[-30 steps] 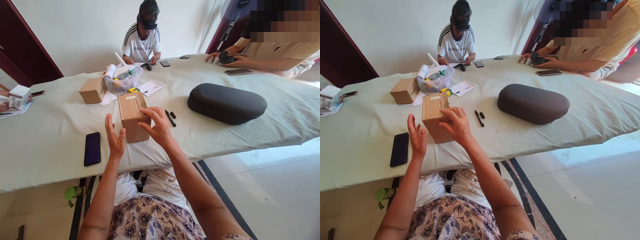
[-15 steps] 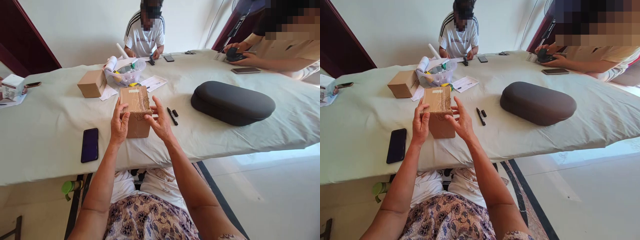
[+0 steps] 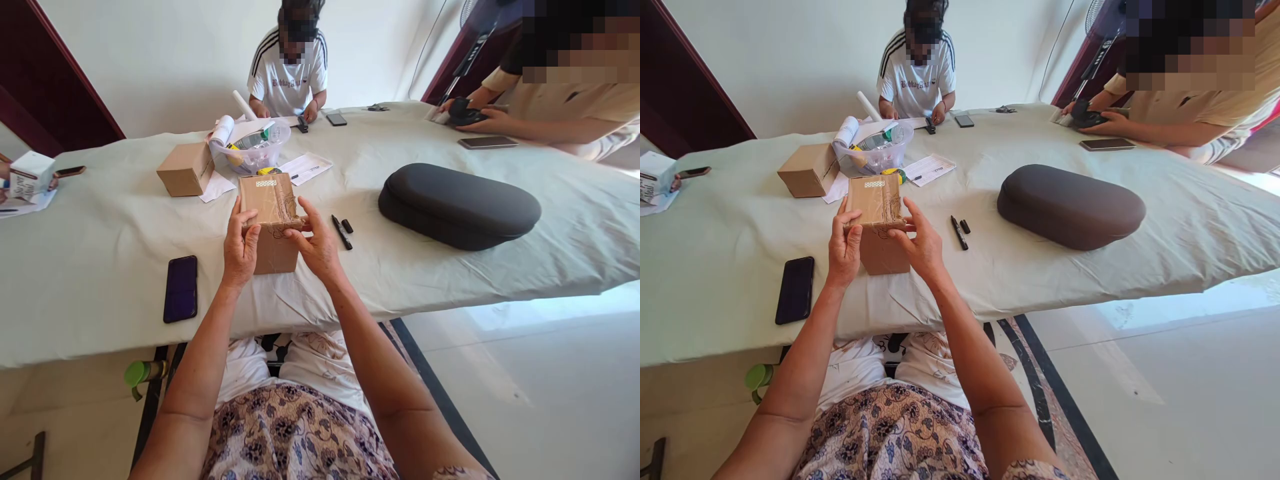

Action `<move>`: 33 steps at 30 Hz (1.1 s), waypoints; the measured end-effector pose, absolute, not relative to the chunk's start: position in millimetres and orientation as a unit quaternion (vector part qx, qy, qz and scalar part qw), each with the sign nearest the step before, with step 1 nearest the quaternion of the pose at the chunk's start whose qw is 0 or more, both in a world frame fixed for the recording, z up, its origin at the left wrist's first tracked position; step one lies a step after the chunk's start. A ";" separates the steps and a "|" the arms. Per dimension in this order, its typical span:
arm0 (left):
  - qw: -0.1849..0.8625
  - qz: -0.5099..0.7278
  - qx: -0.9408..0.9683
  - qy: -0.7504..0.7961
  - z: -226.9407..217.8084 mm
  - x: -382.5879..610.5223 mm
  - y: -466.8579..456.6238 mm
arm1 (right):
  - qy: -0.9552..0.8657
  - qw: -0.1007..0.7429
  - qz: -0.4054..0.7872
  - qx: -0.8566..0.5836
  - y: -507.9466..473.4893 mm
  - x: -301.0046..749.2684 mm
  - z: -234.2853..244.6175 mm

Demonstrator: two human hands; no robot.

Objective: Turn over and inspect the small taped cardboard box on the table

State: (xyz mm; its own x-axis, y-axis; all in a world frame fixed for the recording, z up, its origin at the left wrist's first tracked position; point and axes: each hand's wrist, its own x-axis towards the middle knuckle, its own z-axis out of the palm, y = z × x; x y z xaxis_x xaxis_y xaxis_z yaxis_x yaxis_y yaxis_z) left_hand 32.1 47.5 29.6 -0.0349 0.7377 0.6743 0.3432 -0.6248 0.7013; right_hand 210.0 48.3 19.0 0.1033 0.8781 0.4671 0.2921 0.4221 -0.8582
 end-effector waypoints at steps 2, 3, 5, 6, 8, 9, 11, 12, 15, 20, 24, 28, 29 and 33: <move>0.164 0.600 0.673 0.400 30.3 31.3 48.6 | -0.606 0.581 0.267 -0.473 51.0 208.7 13.5; 0.162 0.601 0.673 0.399 30.5 31.0 49.1 | -0.607 0.582 0.279 -0.464 53.0 211.3 9.7; 0.159 0.603 0.675 0.395 30.1 30.2 50.1 | -0.616 0.576 0.302 -0.445 58.2 225.0 0.8; 0.157 0.603 0.676 0.394 29.6 30.0 50.7 | -0.622 0.565 0.305 -0.448 61.1 235.9 -4.0; 0.155 0.603 0.680 0.388 28.0 30.0 51.8 | -0.618 0.536 0.250 -0.519 67.0 262.0 -13.6; 0.154 0.604 0.681 0.385 27.0 30.3 52.3 | -0.610 0.506 0.195 -0.578 69.5 275.2 -18.4; 0.154 0.610 0.679 0.379 24.9 31.3 53.4 | -0.586 0.429 0.108 -0.679 72.6 296.4 -28.2; 0.153 0.613 0.677 0.377 24.0 31.8 53.9 | -0.585 0.391 0.081 -0.706 73.0 303.2 -33.3; 0.147 0.620 0.674 0.374 21.5 33.0 55.3 | -0.600 0.292 0.053 -0.743 68.6 306.8 -49.1; 0.146 0.620 0.677 0.368 19.1 32.2 56.3 | -0.629 0.280 0.045 -0.724 48.9 288.4 -68.0; 0.164 0.622 0.670 0.371 18.2 31.2 56.3 | -0.615 0.406 0.100 -0.668 25.8 276.9 -61.7; 0.176 0.623 0.671 0.362 17.0 31.9 56.7 | -0.538 0.619 0.077 -0.567 -2.9 262.5 -26.0; 0.174 0.623 0.673 0.359 16.6 32.2 56.8 | -0.512 0.669 0.039 -0.538 -9.5 257.5 -14.1; 0.164 0.622 0.678 0.356 15.2 32.3 56.9 | -0.492 0.762 -0.040 -0.419 -26.4 233.6 27.4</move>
State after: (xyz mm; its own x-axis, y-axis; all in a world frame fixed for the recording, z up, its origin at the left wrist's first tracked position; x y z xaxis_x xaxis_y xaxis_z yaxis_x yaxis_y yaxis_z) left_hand 32.3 56.9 15.2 -0.0266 0.6864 0.7267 0.2779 -0.6932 0.6650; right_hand 233.6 -26.4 27.4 0.5126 0.3516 0.7833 0.4728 0.6460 -0.5993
